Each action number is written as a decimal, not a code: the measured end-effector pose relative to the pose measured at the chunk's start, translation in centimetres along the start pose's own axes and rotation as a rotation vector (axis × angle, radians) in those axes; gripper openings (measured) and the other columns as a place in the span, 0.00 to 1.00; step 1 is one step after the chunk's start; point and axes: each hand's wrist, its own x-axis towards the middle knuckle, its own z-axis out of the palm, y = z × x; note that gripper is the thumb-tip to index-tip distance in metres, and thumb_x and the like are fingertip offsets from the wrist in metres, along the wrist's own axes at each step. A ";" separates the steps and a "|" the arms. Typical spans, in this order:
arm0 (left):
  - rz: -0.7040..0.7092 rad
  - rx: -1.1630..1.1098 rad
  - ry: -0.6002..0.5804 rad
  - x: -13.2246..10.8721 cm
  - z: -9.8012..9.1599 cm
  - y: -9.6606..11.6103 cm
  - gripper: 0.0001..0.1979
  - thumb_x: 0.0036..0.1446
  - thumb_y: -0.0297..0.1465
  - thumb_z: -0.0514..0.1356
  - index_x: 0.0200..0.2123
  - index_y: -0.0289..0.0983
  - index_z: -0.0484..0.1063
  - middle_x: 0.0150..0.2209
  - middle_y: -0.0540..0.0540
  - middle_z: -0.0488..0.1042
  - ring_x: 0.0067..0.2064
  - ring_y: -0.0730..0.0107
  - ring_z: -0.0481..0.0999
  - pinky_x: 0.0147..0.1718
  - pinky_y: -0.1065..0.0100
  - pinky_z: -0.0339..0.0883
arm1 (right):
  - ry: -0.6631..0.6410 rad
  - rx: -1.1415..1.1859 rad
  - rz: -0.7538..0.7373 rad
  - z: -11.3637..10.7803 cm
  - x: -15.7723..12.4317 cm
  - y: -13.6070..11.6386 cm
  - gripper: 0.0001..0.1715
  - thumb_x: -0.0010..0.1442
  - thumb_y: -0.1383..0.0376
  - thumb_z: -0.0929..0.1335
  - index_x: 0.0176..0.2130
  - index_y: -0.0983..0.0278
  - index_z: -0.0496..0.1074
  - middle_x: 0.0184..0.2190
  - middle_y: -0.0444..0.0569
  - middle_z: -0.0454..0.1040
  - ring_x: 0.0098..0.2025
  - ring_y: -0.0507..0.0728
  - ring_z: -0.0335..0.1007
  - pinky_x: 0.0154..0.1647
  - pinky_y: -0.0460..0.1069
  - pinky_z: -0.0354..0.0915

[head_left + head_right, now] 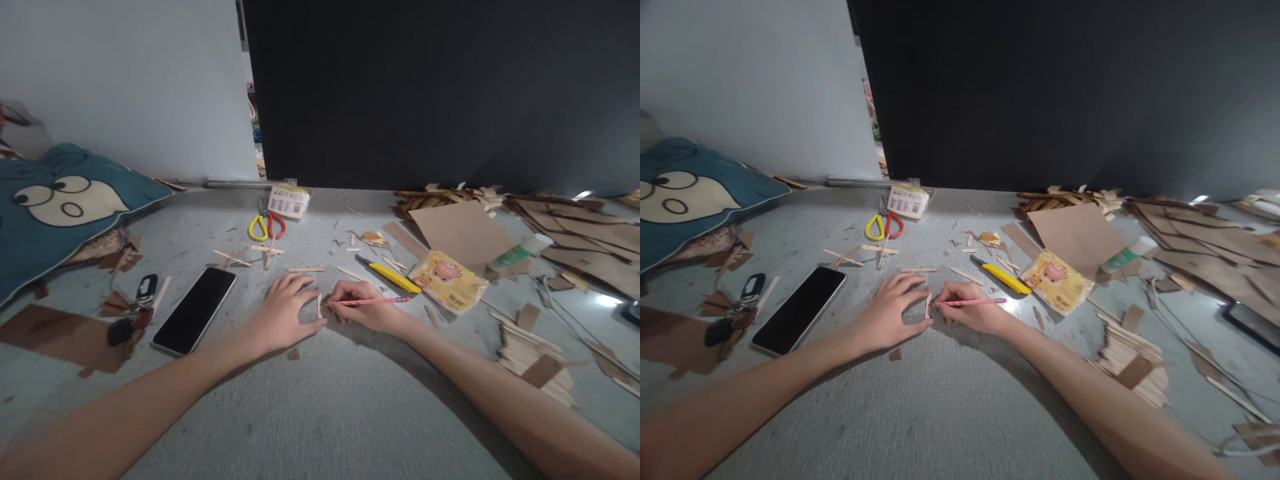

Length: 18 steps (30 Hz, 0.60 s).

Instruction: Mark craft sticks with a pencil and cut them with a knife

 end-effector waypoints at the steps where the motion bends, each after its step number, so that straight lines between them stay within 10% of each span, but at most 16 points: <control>1: 0.000 0.007 -0.001 0.0 0.0 0.0 0.23 0.60 0.42 0.69 0.57 0.43 0.78 0.64 0.39 0.71 0.69 0.44 0.63 0.67 0.40 0.59 | -0.007 0.001 -0.005 0.0 0.0 0.0 0.14 0.64 0.56 0.71 0.33 0.62 0.70 0.23 0.42 0.74 0.24 0.51 0.69 0.25 0.46 0.64; 18: -0.010 0.013 -0.015 0.0 -0.2 0.1 0.23 0.61 0.43 0.68 0.57 0.42 0.78 0.65 0.38 0.71 0.69 0.43 0.63 0.67 0.40 0.58 | -0.006 0.003 -0.011 0.0 0.0 -0.1 0.14 0.64 0.56 0.72 0.33 0.62 0.71 0.23 0.42 0.74 0.24 0.51 0.69 0.26 0.46 0.63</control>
